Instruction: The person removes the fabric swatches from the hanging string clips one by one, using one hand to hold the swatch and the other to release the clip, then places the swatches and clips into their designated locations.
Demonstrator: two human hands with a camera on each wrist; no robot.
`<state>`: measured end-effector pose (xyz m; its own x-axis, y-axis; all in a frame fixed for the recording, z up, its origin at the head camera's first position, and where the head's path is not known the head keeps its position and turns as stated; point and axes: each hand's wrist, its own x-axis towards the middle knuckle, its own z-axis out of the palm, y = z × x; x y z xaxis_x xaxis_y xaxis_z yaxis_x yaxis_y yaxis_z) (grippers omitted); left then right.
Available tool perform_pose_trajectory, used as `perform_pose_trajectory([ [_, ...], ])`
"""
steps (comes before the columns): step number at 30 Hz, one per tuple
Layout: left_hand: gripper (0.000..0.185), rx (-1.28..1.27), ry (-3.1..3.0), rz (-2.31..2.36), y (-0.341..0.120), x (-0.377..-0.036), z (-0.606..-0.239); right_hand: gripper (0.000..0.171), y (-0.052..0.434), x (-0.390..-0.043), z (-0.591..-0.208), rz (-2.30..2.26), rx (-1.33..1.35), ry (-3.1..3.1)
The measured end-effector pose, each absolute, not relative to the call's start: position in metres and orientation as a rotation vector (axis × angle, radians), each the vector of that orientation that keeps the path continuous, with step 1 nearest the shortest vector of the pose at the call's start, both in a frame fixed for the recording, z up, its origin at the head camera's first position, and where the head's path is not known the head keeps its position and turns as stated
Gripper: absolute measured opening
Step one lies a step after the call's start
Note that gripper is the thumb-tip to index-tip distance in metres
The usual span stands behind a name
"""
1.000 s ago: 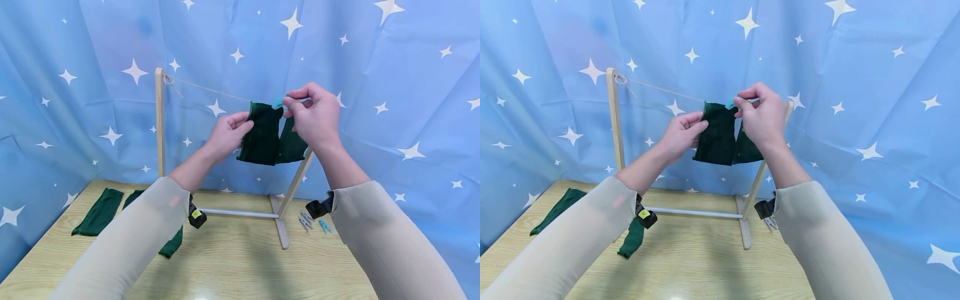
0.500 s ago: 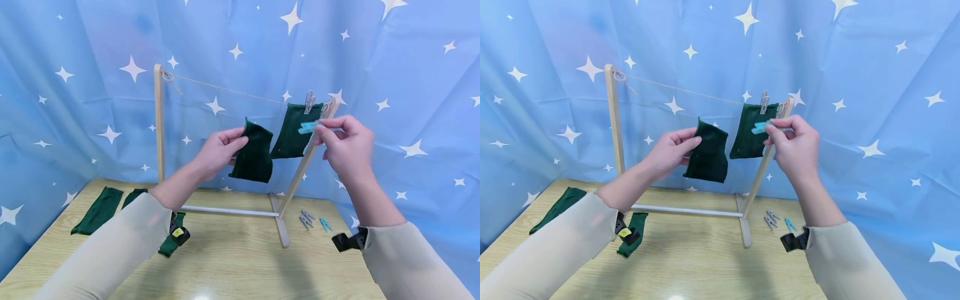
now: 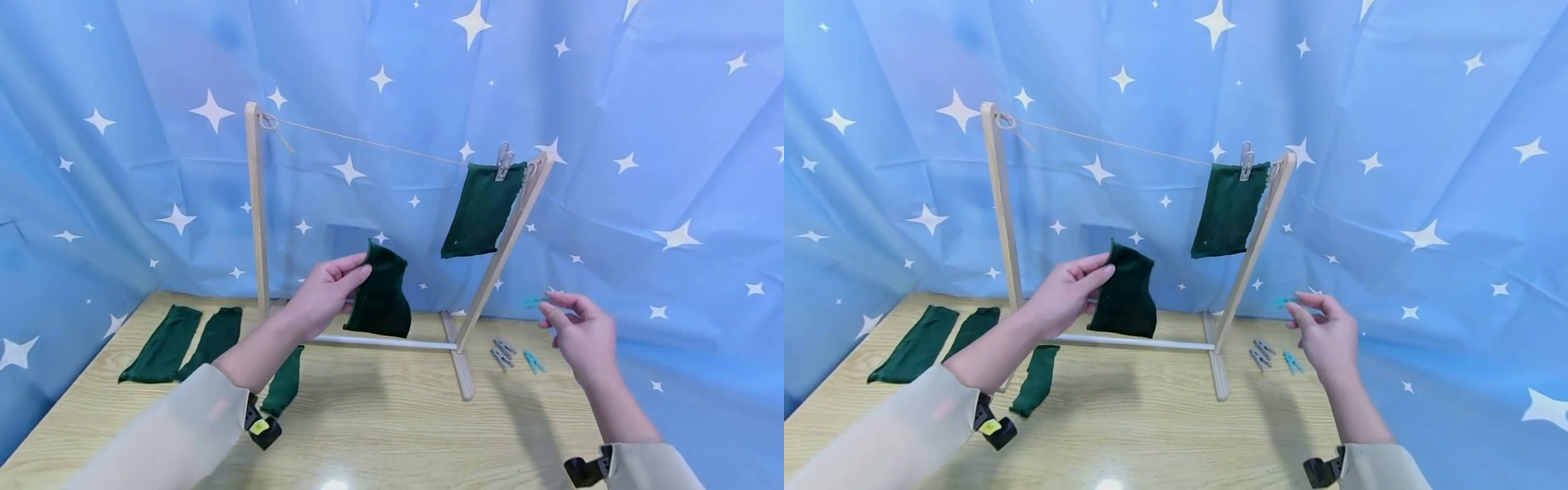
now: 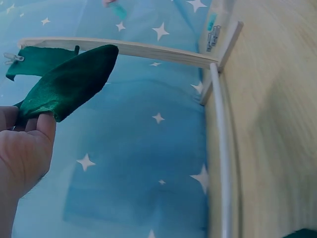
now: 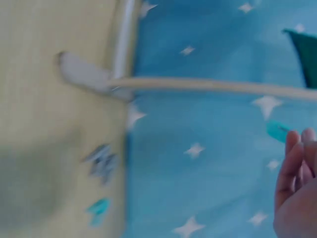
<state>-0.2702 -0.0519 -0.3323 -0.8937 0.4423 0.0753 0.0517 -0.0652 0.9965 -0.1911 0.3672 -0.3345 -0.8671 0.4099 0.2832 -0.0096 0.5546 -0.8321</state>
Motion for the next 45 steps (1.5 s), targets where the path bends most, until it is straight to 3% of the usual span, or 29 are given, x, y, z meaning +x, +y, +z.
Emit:
perform_pose_trajectory([
  [11,0.056,0.457,1.951,2.018,-0.066,-0.261,-0.367,0.061,0.422,-0.175,-0.417,1.181,-0.539,-2.554],
  [24,0.057,0.439,1.983,1.942,-0.068,-0.257,-0.4,0.054,0.456,-0.173,-0.495,1.263,-0.754,-2.653],
  [37,0.056,0.436,1.95,1.925,-0.072,-0.248,-0.424,0.084,0.463,-0.181,-0.513,1.105,-0.864,-2.791],
  [45,0.055,0.433,1.947,1.929,-0.082,-0.244,-0.433,0.075,0.454,-0.183,-0.509,1.107,-0.845,-2.795],
])
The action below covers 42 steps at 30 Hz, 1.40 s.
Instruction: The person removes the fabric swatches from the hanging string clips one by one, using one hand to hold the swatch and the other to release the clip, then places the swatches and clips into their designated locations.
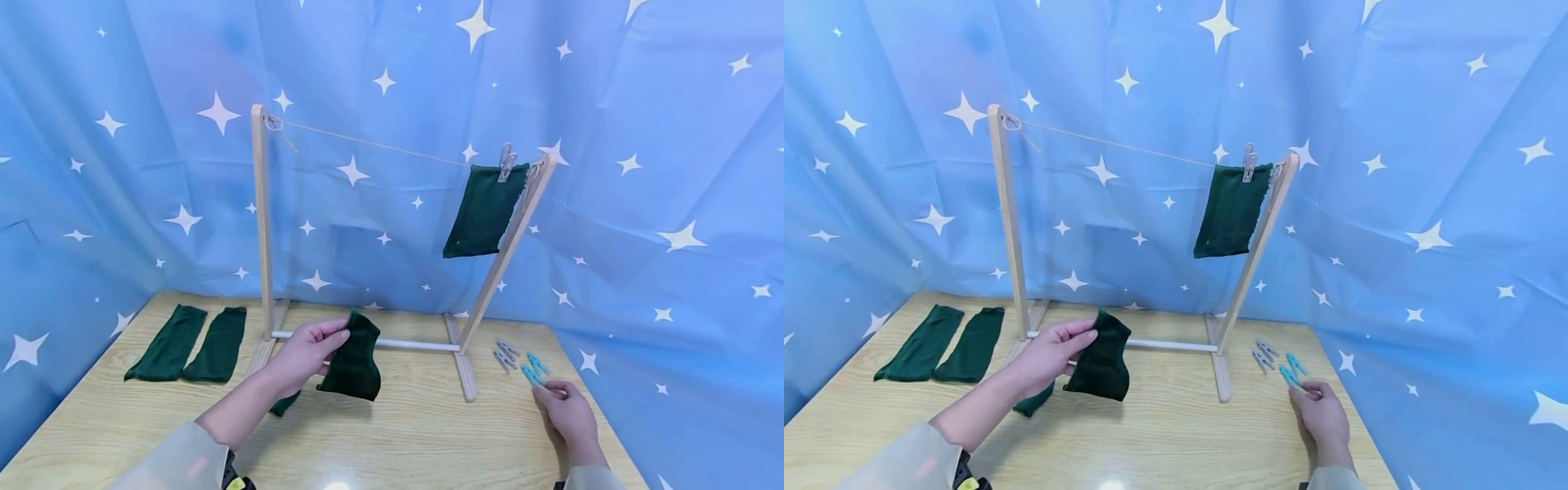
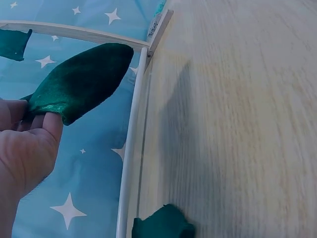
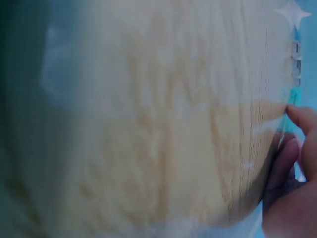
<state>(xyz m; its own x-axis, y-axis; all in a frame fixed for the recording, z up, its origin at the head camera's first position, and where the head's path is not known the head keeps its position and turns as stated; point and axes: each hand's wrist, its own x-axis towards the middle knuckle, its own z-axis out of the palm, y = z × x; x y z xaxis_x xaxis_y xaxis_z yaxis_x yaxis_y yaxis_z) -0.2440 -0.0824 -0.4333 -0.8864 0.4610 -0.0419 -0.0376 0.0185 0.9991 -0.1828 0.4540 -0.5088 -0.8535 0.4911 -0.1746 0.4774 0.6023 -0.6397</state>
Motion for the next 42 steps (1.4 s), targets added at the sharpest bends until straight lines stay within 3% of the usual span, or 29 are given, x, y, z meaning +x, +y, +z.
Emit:
perform_pose_trajectory([
  [16,0.055,0.297,1.858,1.828,-0.085,-0.242,-0.459,0.08,0.456,-0.186,-0.509,1.166,-0.853,-2.791],
  [24,0.053,0.039,1.897,1.882,-0.075,-0.241,-0.479,0.076,0.454,-0.183,-0.51,1.167,-0.839,-2.803],
  [42,0.057,0.247,2.516,1.437,-0.09,-0.242,-0.466,0.073,0.457,-0.181,-0.509,1.166,-0.812,-2.797],
])
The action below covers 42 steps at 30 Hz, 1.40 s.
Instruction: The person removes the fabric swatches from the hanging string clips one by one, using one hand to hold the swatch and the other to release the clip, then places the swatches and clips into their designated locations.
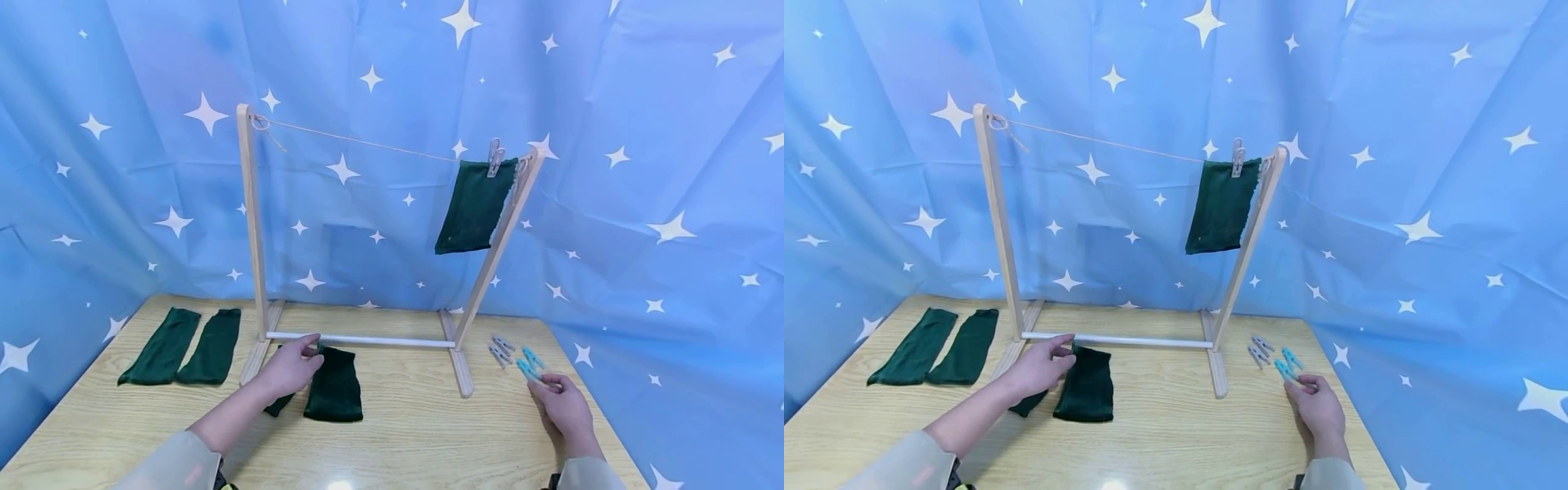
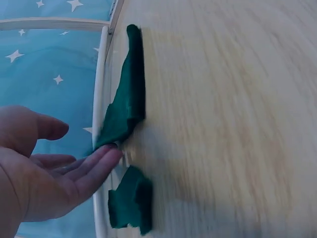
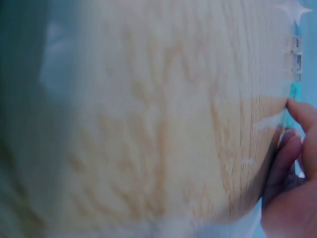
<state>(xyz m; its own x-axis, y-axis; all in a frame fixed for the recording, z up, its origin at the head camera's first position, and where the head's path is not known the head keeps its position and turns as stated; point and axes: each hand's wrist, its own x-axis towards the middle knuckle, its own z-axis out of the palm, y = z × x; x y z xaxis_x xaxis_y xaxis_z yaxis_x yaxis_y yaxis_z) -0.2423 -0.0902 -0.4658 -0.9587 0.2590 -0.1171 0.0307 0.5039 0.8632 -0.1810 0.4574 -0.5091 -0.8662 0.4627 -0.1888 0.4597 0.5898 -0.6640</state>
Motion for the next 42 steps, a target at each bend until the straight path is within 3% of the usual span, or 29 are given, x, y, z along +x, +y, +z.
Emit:
perform_pose_trajectory([
  [5,0.049,0.388,2.596,1.377,-0.097,-0.237,-0.462,0.072,0.458,-0.182,-0.509,1.188,-0.806,-2.785],
  [10,0.035,0.747,2.465,1.254,-0.097,-0.233,-0.469,0.074,0.457,-0.181,-0.509,1.182,-0.806,-2.795],
  [14,0.033,0.893,2.337,1.139,-0.097,-0.23,-0.475,0.076,0.458,-0.181,-0.51,1.186,-0.812,-2.803],
  [32,0.015,1.096,2.303,1.004,-0.093,-0.234,-0.485,0.077,0.457,-0.181,-0.507,1.193,-0.809,-2.818],
  [42,0.021,1.183,2.374,0.906,-0.093,-0.241,-0.497,0.08,0.46,-0.182,-0.509,1.186,-0.81,-2.829],
])
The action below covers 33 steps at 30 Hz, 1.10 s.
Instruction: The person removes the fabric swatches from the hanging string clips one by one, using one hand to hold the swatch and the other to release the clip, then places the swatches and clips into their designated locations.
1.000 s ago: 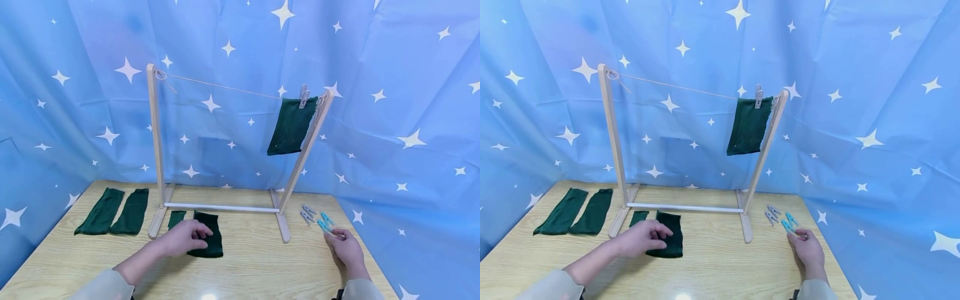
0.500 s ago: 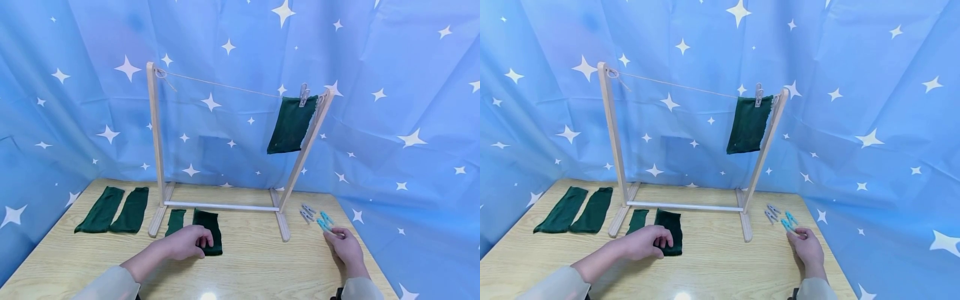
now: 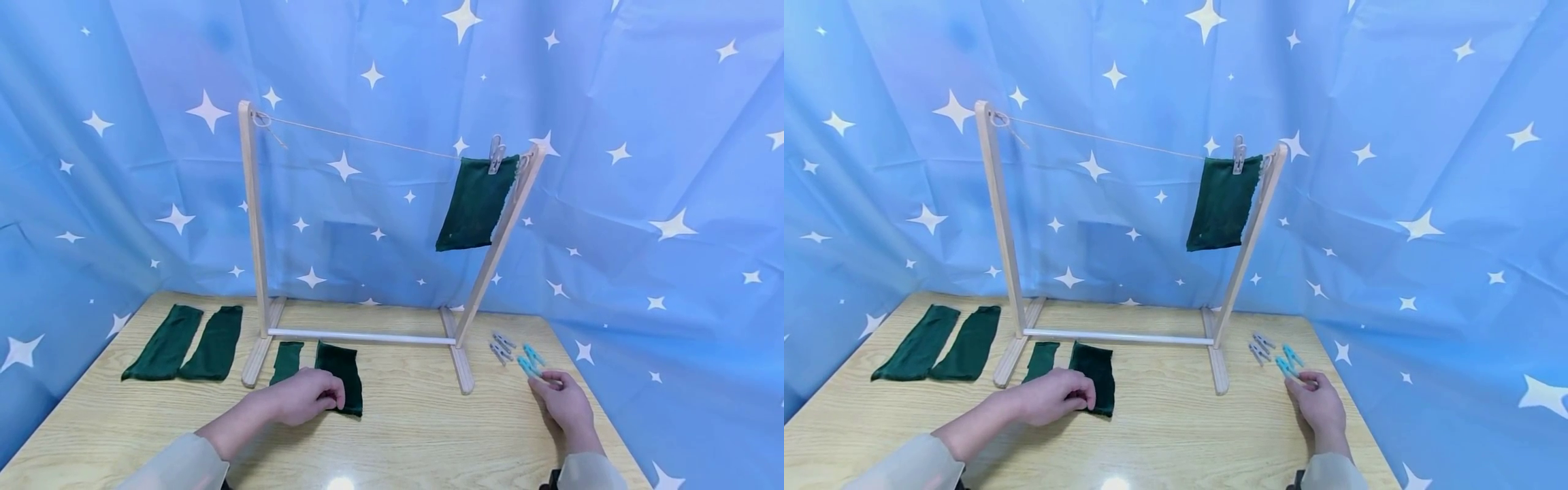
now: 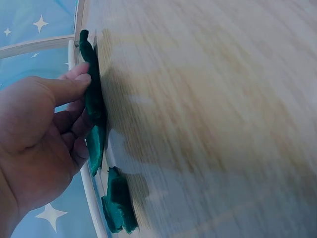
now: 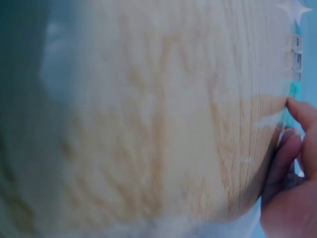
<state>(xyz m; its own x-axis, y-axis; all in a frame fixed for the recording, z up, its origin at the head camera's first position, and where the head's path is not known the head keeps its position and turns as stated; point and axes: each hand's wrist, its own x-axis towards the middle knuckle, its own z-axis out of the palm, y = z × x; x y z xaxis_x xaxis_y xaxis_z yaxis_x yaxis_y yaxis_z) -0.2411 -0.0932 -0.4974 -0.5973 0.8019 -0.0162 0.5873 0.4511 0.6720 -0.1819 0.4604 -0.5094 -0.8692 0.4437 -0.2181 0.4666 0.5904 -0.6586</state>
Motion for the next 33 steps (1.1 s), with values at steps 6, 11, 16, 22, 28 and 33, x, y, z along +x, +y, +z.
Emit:
perform_pose_trajectory([
  [6,0.007,1.054,2.314,0.939,-0.091,-0.232,-0.478,0.08,0.459,-0.182,-0.51,-1.142,0.81,2.79],
  [11,0.013,0.988,2.286,0.978,-0.09,-0.234,-0.479,0.077,0.457,-0.181,-0.511,-1.135,0.821,2.791],
  [16,0.011,1.035,2.347,0.94,-0.09,-0.238,-0.481,0.076,0.458,-0.182,-0.512,-1.129,0.806,2.807],
  [22,0.02,1.057,2.383,0.908,-0.092,-0.24,-0.478,0.077,0.459,-0.184,-0.512,-1.122,0.817,2.815],
  [28,0.02,1.02,2.319,0.92,-0.095,-0.235,-0.47,0.08,0.459,-0.183,-0.511,-1.149,0.825,2.794],
  [33,0.011,1.08,2.397,0.888,-0.092,-0.235,-0.469,0.078,0.457,-0.182,-0.51,-1.164,0.836,2.775],
])
